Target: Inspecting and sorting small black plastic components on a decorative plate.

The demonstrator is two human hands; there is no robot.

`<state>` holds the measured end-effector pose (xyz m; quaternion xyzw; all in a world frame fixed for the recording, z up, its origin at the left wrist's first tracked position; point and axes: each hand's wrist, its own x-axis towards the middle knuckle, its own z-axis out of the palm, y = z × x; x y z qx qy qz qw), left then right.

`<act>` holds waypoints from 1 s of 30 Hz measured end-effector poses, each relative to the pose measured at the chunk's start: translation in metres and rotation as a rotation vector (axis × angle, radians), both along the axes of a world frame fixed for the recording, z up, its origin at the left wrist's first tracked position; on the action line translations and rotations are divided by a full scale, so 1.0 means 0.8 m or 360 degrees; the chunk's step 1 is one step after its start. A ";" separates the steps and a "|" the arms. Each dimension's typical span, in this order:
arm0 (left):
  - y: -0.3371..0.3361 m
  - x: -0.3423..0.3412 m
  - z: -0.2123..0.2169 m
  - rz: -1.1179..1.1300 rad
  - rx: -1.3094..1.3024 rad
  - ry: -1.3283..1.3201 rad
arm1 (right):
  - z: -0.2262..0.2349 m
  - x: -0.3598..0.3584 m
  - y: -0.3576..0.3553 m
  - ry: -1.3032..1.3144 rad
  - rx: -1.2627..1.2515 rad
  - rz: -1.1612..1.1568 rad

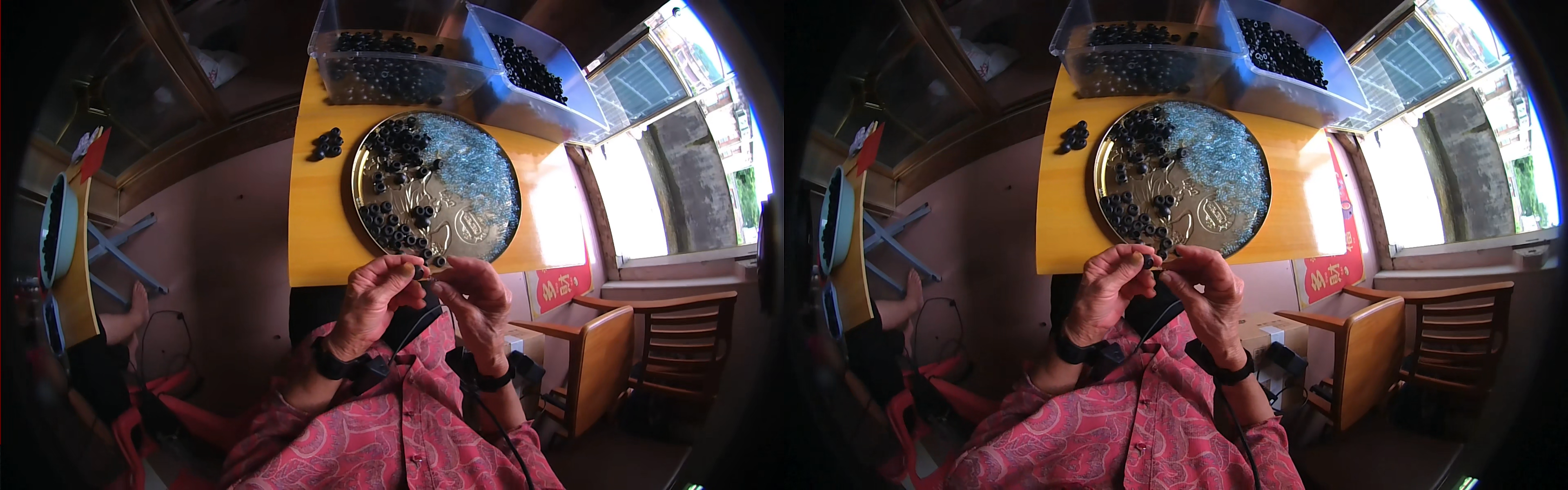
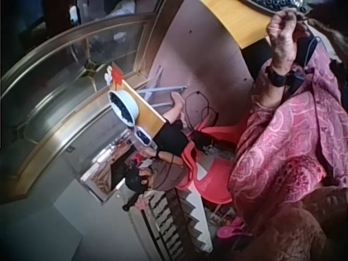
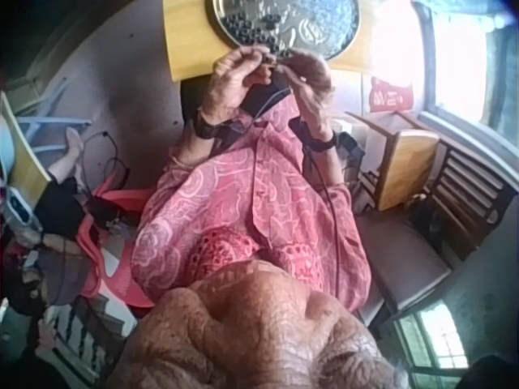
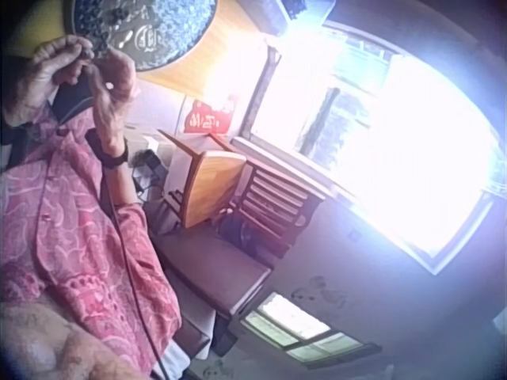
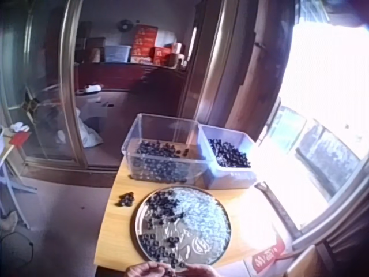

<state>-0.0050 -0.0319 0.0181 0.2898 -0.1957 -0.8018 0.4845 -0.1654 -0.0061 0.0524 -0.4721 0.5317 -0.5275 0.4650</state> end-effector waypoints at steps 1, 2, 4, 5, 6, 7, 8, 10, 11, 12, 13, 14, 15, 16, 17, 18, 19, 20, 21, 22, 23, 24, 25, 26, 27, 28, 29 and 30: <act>0.000 0.000 -0.002 -0.0002 -0.0006 -0.0014 | 0.000 0.001 0.000 0.0000 0.0000 0.0002; 0.001 -0.001 -0.003 -0.0004 -0.0012 -0.0028 | -0.001 0.002 0.000 0.0051 -0.0012 -0.0003; 0.002 0.000 -0.003 0.0004 -0.0007 -0.0040 | -0.002 0.004 0.000 0.0101 -0.0023 -0.0005; 0.003 0.001 -0.002 0.0011 -0.0002 -0.0053 | -0.003 0.004 0.000 0.0166 -0.0051 -0.0001; 0.003 0.001 -0.001 0.0011 -0.0002 -0.0052 | -0.003 0.005 0.000 0.0231 -0.0080 0.0002; 0.004 0.001 0.002 0.0011 -0.0003 -0.0072 | -0.003 0.005 0.000 0.0233 -0.0081 0.0003; 0.004 0.001 0.003 0.0010 -0.0005 -0.0092 | -0.002 0.006 0.000 0.0272 -0.0084 -0.0001; 0.005 0.002 0.004 0.0006 -0.0012 -0.0115 | 0.000 0.007 0.000 0.0313 -0.0089 -0.0003; 0.006 0.002 0.005 0.0001 -0.0019 -0.0140 | 0.001 0.007 0.000 0.0363 -0.0091 -0.0002; 0.006 0.003 0.005 0.0004 -0.0018 -0.0139 | 0.002 0.008 0.000 0.0411 -0.0093 0.0001; 0.007 0.003 0.005 0.0014 -0.0042 -0.0186 | 0.004 0.008 -0.001 0.0412 -0.0093 0.0004; 0.008 0.004 0.005 0.0024 -0.0066 -0.0232 | 0.008 0.009 -0.002 0.0516 -0.0131 0.0029; 0.008 0.004 0.005 0.0026 -0.0066 -0.0230 | 0.011 0.009 -0.002 0.0622 -0.0170 0.0053; 0.009 0.006 0.003 0.0013 -0.0171 -0.0346 | 0.014 0.009 -0.002 0.0624 -0.0171 0.0055; 0.009 0.007 0.003 0.0001 -0.0275 -0.0462 | 0.017 0.009 -0.002 0.0674 -0.0156 0.0086; 0.009 0.008 0.002 0.0008 -0.0280 -0.0462 | 0.019 0.009 -0.004 0.0721 -0.0144 0.0120; 0.009 0.010 0.002 -0.0006 -0.0318 -0.0487 | 0.021 0.009 -0.004 0.0722 -0.0151 0.0124; 0.009 0.011 0.002 -0.0020 -0.0357 -0.0513 | 0.024 0.008 -0.004 0.0782 -0.0164 0.0165; 0.009 0.012 0.007 -0.0029 -0.0386 -0.0565 | 0.026 0.008 -0.004 0.0844 -0.0174 0.0206; 0.009 0.013 0.006 -0.0024 -0.0388 -0.0563 | 0.028 0.009 -0.003 0.0847 -0.0179 0.0209; 0.010 0.015 0.003 -0.0051 -0.0458 -0.0623 | 0.029 0.010 -0.003 0.0873 -0.0181 0.0232; 0.011 0.016 0.003 -0.0078 -0.0527 -0.0685 | 0.031 0.011 -0.003 0.0899 -0.0183 0.0255; 0.011 0.016 0.003 -0.0057 -0.0517 -0.0651 | 0.031 0.012 -0.004 0.0901 -0.0187 0.0259; 0.011 0.018 0.004 -0.0051 -0.0518 -0.0651 | 0.030 0.012 -0.005 0.0892 -0.0170 0.0288; 0.010 0.019 0.004 -0.0074 -0.0504 -0.0624 | 0.030 0.012 -0.007 0.0888 -0.0154 0.0312; 0.009 0.021 0.005 -0.0097 -0.0489 -0.0597 | 0.029 0.011 -0.008 0.0894 -0.0158 0.0313; 0.008 0.023 0.004 -0.0092 -0.0492 -0.0593 | 0.028 0.010 -0.009 0.0881 -0.0136 0.0344; 0.008 0.027 0.001 -0.0179 -0.0464 -0.0563 | 0.026 0.009 -0.010 0.0869 -0.0115 0.0375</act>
